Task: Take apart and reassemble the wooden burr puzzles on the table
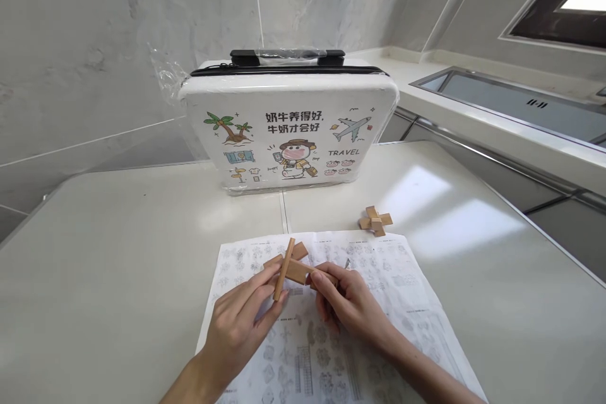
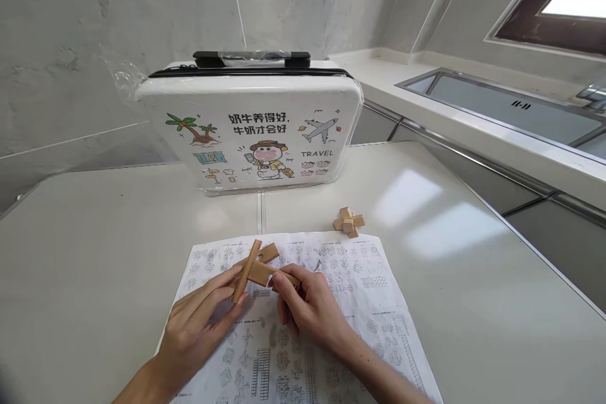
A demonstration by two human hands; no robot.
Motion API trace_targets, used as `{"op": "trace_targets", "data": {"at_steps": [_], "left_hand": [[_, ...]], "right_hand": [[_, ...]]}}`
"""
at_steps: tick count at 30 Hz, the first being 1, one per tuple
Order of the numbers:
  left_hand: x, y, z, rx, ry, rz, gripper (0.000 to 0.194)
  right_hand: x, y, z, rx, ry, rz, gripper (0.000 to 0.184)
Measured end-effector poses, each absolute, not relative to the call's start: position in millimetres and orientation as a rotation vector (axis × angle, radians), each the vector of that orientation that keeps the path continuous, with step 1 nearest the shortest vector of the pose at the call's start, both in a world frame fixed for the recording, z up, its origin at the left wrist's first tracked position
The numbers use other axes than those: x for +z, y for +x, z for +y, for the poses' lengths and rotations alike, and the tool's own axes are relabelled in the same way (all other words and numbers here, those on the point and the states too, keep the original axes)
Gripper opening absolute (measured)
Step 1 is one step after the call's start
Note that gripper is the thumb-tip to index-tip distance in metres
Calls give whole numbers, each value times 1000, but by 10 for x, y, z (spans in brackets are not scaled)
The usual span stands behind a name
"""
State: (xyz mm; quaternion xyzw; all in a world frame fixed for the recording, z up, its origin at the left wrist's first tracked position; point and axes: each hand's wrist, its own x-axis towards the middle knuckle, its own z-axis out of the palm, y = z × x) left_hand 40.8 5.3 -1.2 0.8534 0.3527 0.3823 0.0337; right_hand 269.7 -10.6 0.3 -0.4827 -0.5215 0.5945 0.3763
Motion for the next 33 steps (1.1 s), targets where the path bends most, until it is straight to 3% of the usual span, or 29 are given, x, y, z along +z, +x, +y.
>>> {"op": "trace_targets", "data": {"at_steps": [20,27,33], "left_hand": [[-14,397,69,1207,2520,1069,15],[-49,432,45,1083,2448,1140,57],[-56,426,39,1009,2421,1083,63]], "right_hand": [[59,2718,-100,1441,-1272,-1430,49],[29,2628,-116,1446,-1231,-1444,42],[-4,2622,-159,1399,-1207,-1549,38]]}}
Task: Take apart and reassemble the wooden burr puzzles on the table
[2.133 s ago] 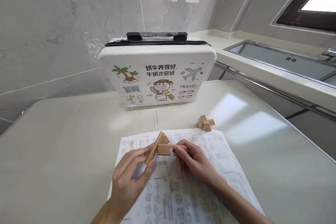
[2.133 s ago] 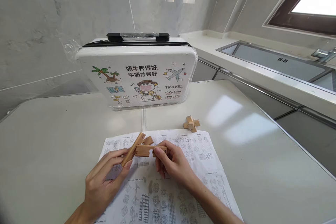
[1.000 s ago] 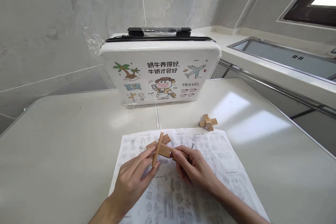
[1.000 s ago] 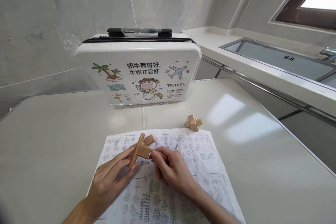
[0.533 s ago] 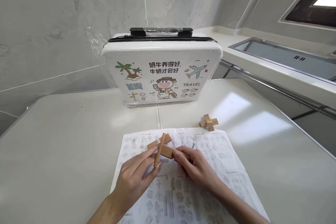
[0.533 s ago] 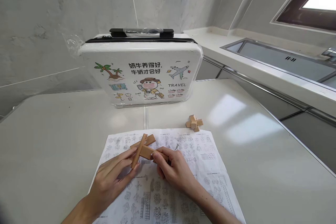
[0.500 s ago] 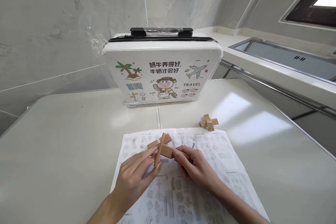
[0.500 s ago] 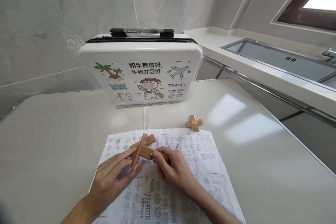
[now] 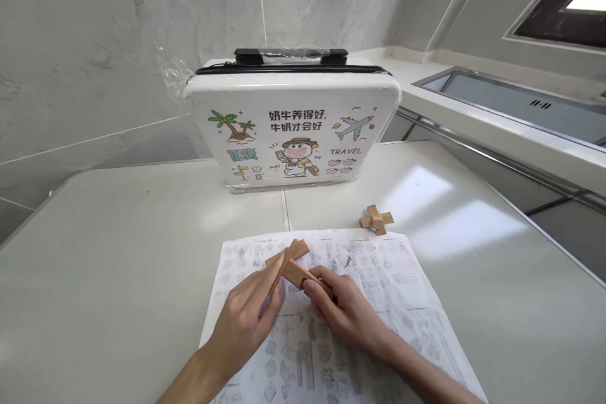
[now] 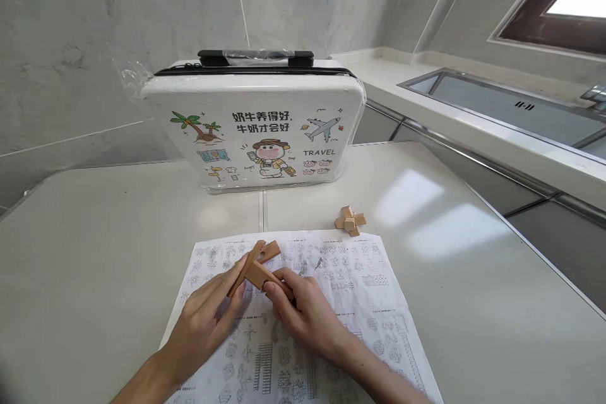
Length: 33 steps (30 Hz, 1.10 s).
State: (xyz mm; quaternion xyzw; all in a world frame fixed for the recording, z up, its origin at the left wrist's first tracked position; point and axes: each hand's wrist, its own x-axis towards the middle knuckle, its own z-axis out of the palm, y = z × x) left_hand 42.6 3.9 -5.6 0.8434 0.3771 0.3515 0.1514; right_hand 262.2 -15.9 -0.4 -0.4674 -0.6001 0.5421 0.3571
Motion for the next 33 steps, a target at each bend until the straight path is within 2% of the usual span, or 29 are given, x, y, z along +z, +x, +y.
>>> {"op": "trace_targets", "data": {"at_steps": [11,23,33], "left_hand": [[-17,416,26,963,2377,981,68],[26,500,-37,905,2403,953,60],[-55,494,7,1021,2493,977,61]], "right_hand": [[-54,2647,-171,1394,-1206,-1629,37],[-64,2557,-181,1351,-1195,-1604,34],[-12,2587,-197,1531,-1091,-1566,37]]}}
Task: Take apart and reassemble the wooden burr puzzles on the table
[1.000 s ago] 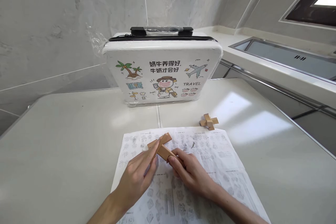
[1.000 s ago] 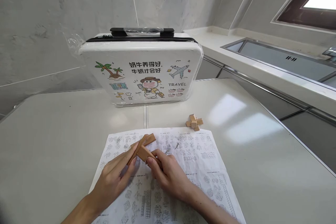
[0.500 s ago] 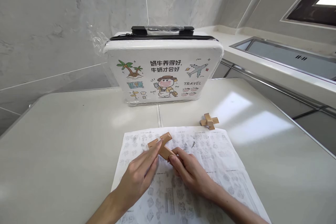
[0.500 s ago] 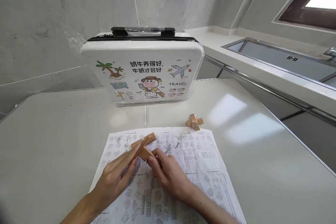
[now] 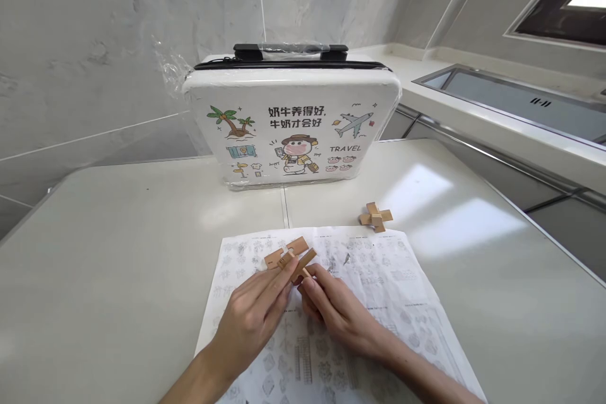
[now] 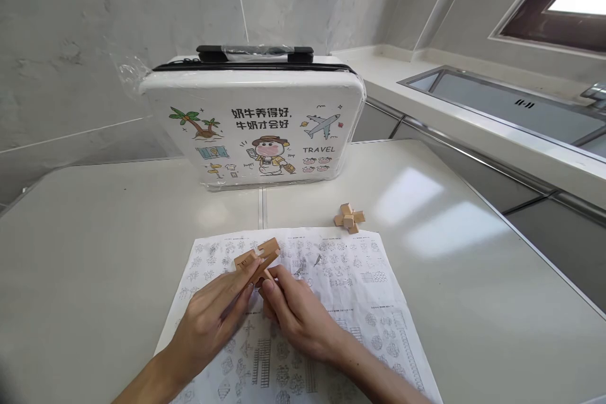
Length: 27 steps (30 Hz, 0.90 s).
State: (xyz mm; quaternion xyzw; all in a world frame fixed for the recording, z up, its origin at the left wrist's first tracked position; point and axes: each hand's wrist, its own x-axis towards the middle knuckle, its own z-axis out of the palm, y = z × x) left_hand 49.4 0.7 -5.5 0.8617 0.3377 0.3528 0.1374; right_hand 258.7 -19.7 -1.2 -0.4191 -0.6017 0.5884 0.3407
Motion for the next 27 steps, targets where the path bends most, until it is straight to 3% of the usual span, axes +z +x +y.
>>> {"op": "trace_targets", "data": {"at_steps": [9,18,27], "left_hand": [[18,508,5,1038,2482,956,50],[8,495,-6,1076,2589,927,60],[-35,478,-5,1127,2545,980,55]], "right_hand": [[-13,2585,-209,1493,-1120,-1683,33],[-1,2570,-223,1558,-1090,-1631,32],[94,2606,-191,1766,-978,-1469,40]]}}
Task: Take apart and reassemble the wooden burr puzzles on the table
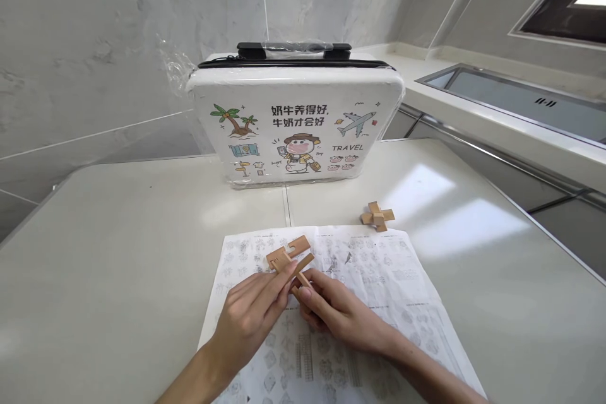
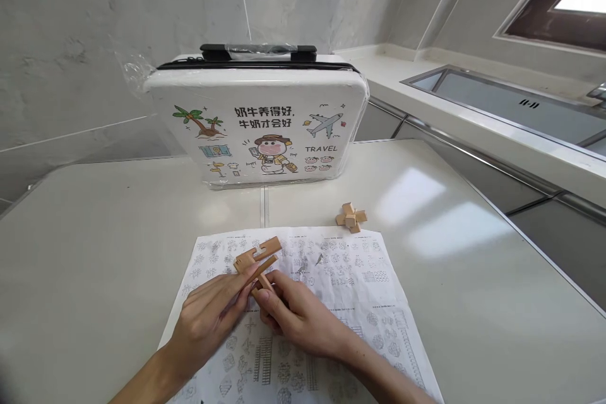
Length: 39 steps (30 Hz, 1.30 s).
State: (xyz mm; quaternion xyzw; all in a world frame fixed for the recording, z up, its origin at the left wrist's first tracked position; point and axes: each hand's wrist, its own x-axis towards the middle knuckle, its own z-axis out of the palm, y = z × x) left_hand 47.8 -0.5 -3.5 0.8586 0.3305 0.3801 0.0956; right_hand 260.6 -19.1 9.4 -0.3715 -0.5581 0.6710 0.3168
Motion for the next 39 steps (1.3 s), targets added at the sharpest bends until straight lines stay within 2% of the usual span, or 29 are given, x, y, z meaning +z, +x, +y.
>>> {"op": "trace_targets", "data": {"at_steps": [6,10,13,15,21,30,35,39], "left_hand": [[-9,466,-1,1130,2504,1032,51],[25,426,50,1189,2427,1222,36],[12,379,123,1061,2443,1449,28],[-23,349,170,942,2464,1521,31],[-129,308,219,837,2465,1480,26],[-25,320,206,858,2288,1377,16],[27,316,200,883,2122,1350,22],[138,306,181,802,1674,1430,33]], "right_hand": [[98,2629,-163,1749,-987,-1415,45],[65,2655,-123,1719,-1026,-1266,48],[56,2673,-88,1699,-1048,-1187,49],[63,2677,-74,1698,-1065,-1156,50],[83,2673,-76,1709,-1051,-1142,50],[16,2689,-62,1737,-996,-1016,44],[-36,2724,-51,1749,-935,-871,43],[-87,2763,-13,1757,-878,-686,36]]}}
